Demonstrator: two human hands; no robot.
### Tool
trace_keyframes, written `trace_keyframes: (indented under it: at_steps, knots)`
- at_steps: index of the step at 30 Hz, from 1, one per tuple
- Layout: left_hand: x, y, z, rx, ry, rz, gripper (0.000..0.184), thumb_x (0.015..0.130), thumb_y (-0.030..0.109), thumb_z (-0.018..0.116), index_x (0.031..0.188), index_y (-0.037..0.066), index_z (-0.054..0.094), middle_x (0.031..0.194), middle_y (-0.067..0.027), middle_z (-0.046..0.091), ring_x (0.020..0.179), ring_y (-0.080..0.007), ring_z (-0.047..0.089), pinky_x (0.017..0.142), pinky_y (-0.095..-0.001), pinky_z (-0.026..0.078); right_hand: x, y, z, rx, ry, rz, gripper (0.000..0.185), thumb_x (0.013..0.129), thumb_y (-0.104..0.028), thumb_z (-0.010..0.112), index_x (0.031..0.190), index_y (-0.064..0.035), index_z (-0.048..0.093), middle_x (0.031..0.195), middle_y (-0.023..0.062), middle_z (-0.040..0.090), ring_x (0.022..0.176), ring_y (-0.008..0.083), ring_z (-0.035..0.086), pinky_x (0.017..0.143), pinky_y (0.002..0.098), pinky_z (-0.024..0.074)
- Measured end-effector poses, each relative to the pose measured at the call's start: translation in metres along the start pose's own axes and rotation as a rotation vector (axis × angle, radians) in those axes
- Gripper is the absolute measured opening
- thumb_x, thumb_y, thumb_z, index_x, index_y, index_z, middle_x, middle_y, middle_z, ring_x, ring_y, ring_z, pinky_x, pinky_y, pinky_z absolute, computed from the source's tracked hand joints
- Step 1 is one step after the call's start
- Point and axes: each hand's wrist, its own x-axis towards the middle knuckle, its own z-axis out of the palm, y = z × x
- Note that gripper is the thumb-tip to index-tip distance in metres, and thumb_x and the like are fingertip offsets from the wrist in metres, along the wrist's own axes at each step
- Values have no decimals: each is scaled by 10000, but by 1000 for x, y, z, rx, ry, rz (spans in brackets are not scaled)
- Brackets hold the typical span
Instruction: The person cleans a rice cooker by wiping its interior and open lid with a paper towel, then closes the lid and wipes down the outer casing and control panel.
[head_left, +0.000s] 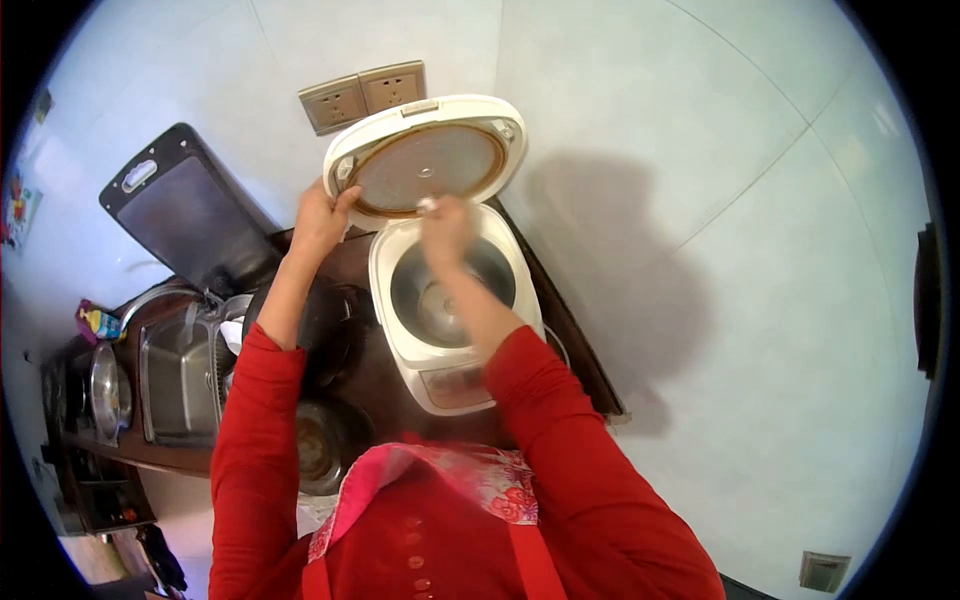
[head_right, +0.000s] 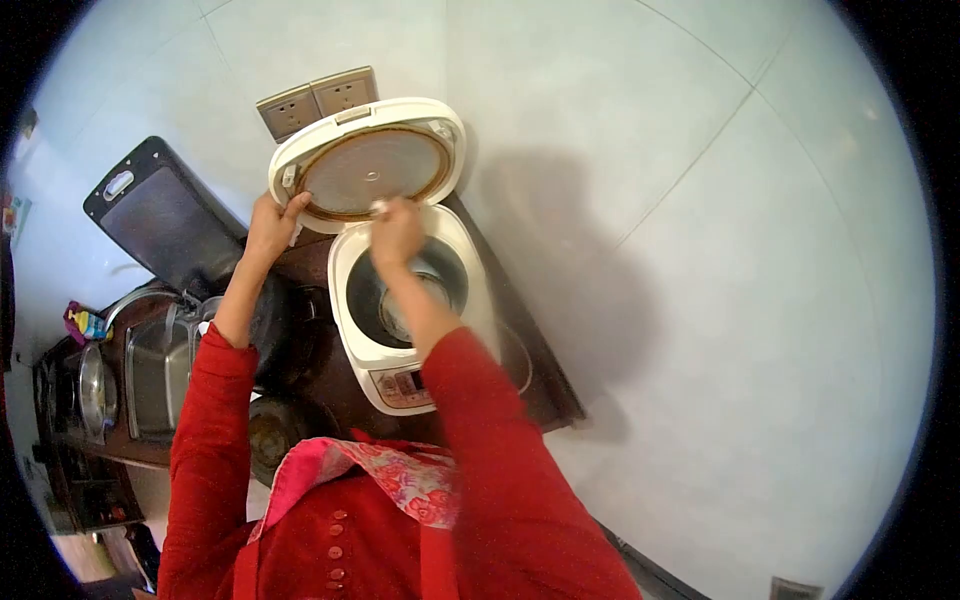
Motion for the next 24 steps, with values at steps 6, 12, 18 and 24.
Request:
trace_keyframes:
  at_steps: [6, 12, 18, 24]
  knots:
    - [4, -11, 0, -21, -56, 70, 295, 895, 178, 637, 1090, -36, 580, 909, -220, 657, 856, -321, 638, 781, -391, 487, 4, 7, -4, 160, 0, 131, 171, 671, -134, 797, 677, -59, 642, 678, 128, 646, 637, 330, 622, 597, 433, 463]
    - [-1, -12, -11, -137, -168, 150, 341, 934, 221, 607, 1156, -30, 546, 1039, -164, 651, 946, -236, 597, 860, -352, 467, -29, -53, 26, 593, -226, 260, 174, 665, -87, 806, 682, -24, 645, 583, 62, 588, 556, 147, 534, 573, 306, 440]
    - [-1, -22, -12, -172, -156, 177, 423, 901, 264, 663, 1197, -20, 559, 1013, -119, 661, 897, -186, 598, 822, -327, 478, 0, -105, -19, 1028, -256, 284, 135, 750, -40, 755, 700, -24, 630, 636, -17, 576, 599, 70, 482, 568, 241, 395]
    - [-29, 9, -45, -131, -4, -114, 557, 842, 313, 731, 1243, -35, 561, 1050, -87, 667, 784, -131, 604, 726, -290, 501, 10, -97, -87, 983, -351, 329, 113, 803, -67, 729, 868, -49, 638, 789, -1, 617, 631, 59, 507, 534, 216, 366]
